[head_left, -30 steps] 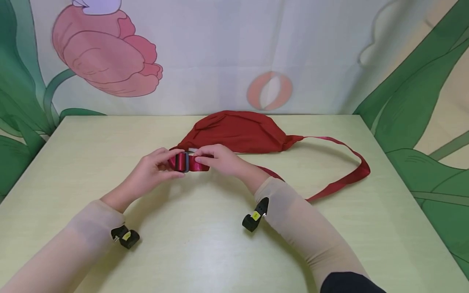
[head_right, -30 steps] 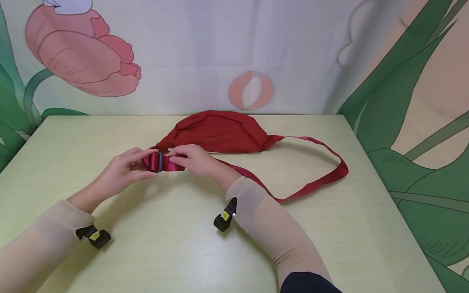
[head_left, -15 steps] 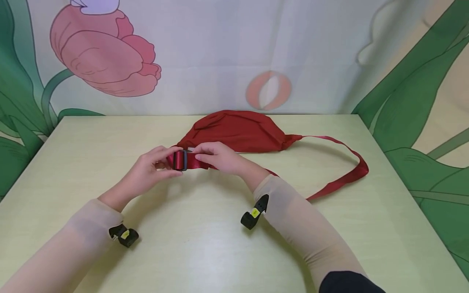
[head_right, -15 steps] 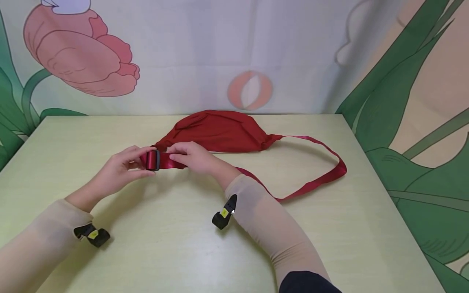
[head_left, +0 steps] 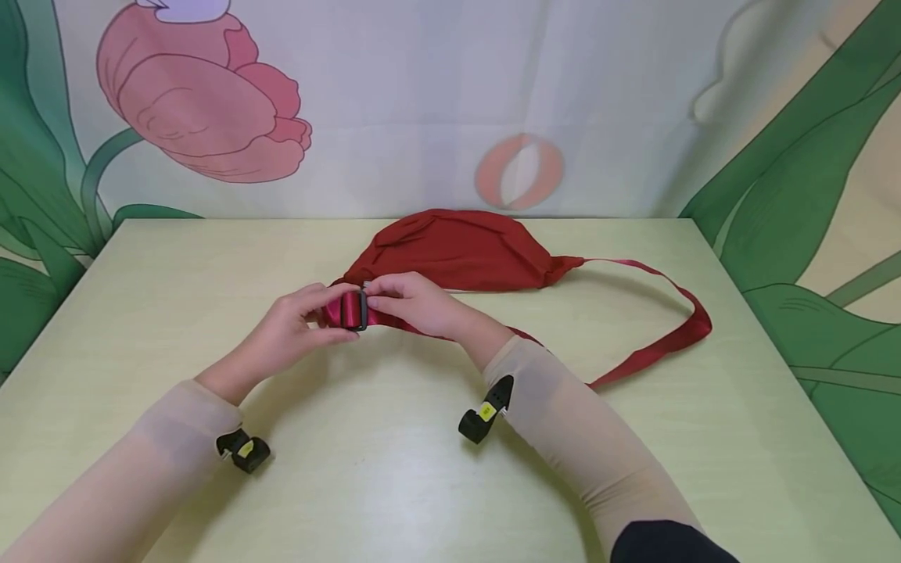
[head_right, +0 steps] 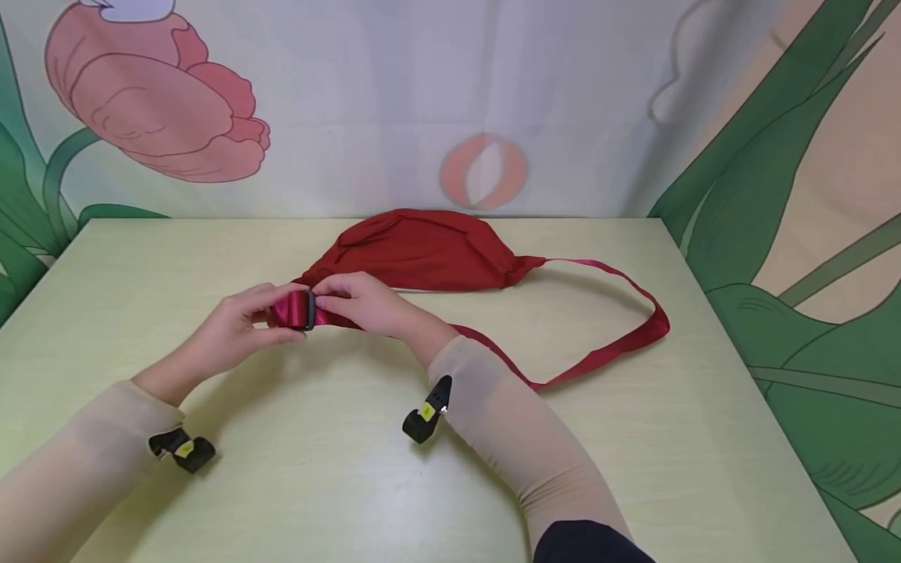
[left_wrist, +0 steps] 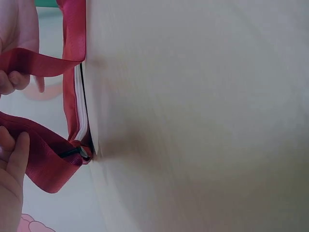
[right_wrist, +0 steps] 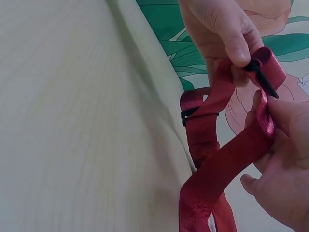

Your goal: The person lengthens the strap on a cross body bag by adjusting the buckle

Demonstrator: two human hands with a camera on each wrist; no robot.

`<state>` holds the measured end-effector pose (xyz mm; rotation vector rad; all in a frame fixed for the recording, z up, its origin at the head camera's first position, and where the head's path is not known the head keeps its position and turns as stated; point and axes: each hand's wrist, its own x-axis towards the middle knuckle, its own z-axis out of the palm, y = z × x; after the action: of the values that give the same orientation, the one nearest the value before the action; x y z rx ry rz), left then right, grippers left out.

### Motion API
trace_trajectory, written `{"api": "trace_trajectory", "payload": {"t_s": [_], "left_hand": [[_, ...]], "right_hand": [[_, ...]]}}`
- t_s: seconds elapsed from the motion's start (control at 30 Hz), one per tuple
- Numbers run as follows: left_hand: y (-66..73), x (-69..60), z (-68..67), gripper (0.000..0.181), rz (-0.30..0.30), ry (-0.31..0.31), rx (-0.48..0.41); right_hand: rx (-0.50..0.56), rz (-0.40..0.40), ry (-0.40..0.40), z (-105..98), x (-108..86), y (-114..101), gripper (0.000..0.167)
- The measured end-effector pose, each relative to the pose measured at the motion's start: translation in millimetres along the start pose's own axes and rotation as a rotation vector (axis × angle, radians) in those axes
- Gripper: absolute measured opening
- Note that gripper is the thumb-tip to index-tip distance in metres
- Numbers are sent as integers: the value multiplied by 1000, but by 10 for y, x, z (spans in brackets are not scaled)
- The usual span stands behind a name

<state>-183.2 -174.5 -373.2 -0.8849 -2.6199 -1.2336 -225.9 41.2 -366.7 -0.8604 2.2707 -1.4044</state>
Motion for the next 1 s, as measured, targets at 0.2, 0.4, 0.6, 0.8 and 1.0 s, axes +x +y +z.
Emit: {"api": "trace_trajectory", "payload": {"t_s": [0.2, 0.4, 0.6, 0.8, 1.0], "left_hand": [[-24, 1, -5, 58, -57, -1, -49], [-36, -29, -29, 57, -124, -3, -115], [-42, -19, -44, 55, -162, -9, -143], [-2, -6, -40, 57, -182, -22, -171], [-21, 2, -58, 57, -177, -21, -196]], "right_hand": [[-2, -14, 1, 11, 4, 2, 31], [-128, -13, -14, -22, 16, 51, 30], [-117, -6, 0, -21, 23, 70, 23], [-57, -33, 14, 26, 23, 61, 22], [31, -34, 21, 65, 33, 21, 30]]}}
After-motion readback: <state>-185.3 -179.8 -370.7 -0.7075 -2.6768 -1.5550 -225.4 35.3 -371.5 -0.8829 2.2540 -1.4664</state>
